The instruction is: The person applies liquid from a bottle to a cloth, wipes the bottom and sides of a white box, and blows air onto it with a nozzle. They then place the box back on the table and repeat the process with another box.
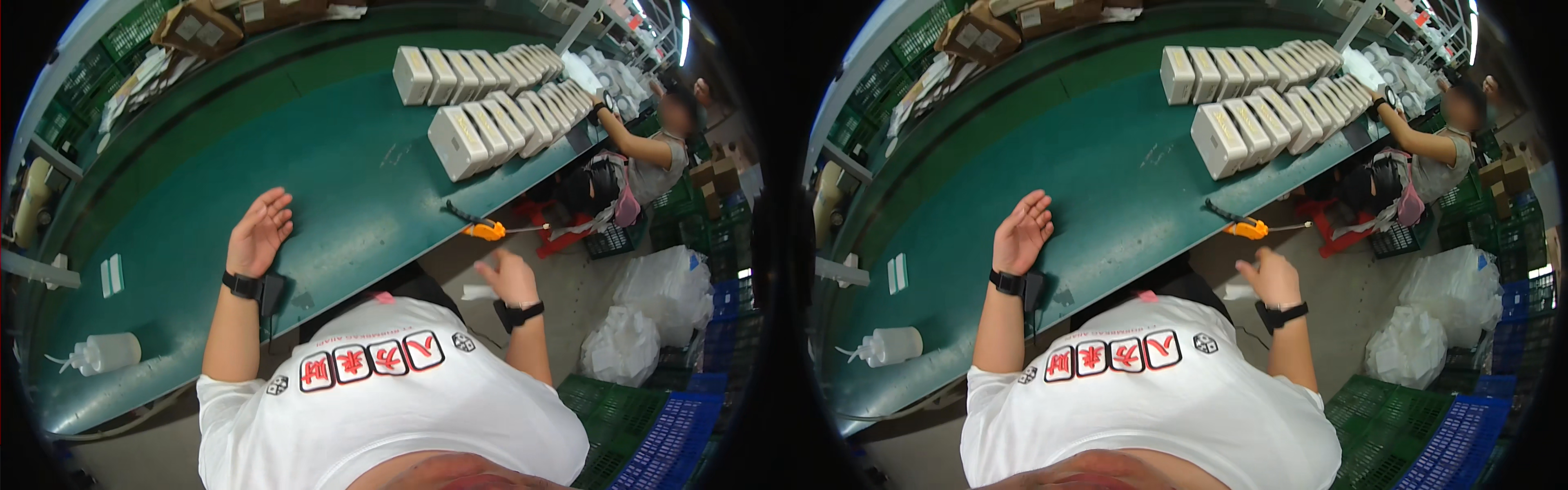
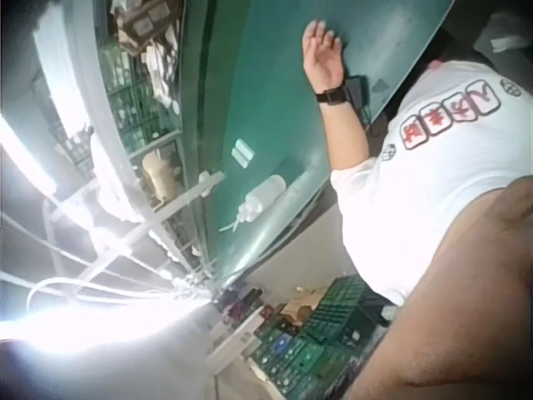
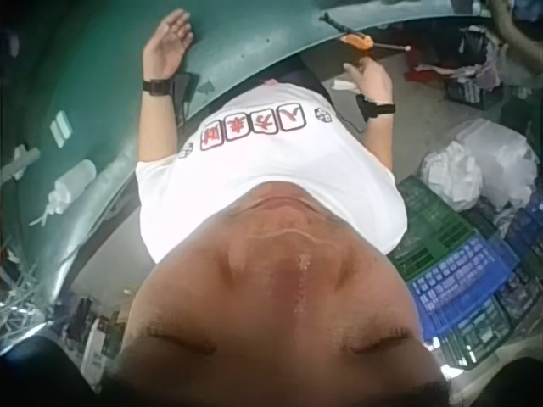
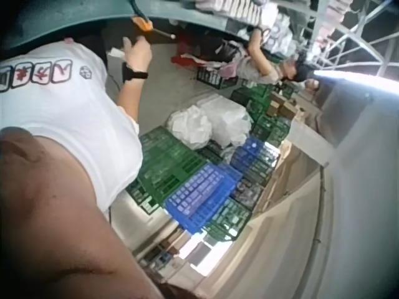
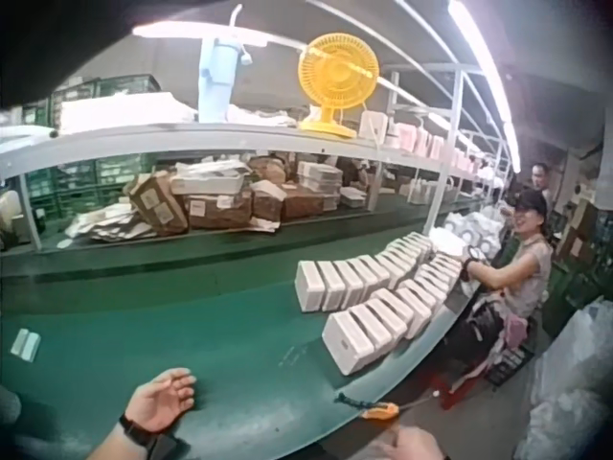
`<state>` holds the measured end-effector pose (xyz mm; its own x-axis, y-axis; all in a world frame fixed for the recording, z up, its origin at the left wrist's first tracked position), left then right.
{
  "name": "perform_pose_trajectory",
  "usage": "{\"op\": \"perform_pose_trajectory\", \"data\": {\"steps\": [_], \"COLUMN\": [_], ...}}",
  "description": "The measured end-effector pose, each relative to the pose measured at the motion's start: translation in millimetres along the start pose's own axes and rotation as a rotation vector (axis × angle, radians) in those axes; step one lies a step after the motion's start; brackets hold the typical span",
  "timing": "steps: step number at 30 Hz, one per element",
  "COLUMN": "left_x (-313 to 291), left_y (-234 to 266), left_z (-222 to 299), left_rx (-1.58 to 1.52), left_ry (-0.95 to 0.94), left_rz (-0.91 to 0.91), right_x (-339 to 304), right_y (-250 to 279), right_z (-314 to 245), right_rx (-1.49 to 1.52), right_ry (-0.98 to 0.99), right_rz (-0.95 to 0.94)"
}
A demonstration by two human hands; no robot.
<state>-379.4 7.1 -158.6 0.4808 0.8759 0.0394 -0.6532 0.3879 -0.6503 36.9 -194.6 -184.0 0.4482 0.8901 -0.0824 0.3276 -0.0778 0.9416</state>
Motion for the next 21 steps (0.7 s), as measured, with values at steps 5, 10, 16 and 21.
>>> {"op": "perform_pose_trajectory", "data": {"steps": [5,10,16,21], "left_x": [2.6,-1.8,-8.0,-6.8], "left_y": [4.2,-17.4,-38.0,16.6], "left_z": [1.7,5.6,10.5,7.6], "left_rx": [-0.013,0.032,0.165,0.23], "left_ry": [-0.025,-0.032,-0.128,-0.152], "left_rz": [-0.031,-0.065,-0.126,0.183], "right_x": [-10.3,8.7,48.9,81.3], "right_y": [27.9,31.9,16.0,-9.4], "right_z": [-85.2,-209.8,-338.6,-373.3], "right_rx": [0.722,1.176,1.358,1.419], "right_ry": [0.287,0.512,0.761,0.769], "right_rz": [-0.341,-0.57,-0.691,-0.728]}}
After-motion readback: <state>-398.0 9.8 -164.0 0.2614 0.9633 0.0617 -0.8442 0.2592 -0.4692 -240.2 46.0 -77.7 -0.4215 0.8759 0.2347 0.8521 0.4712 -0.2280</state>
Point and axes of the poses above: each hand's wrist, its own x-axis towards the middle knuckle, its own y-axis out of the back of the hand, z = x × y, the point moved 6 cm from there along x, towards the middle knuckle, and after that the axes turned 5 degrees about -y, right-handed, at the moved point
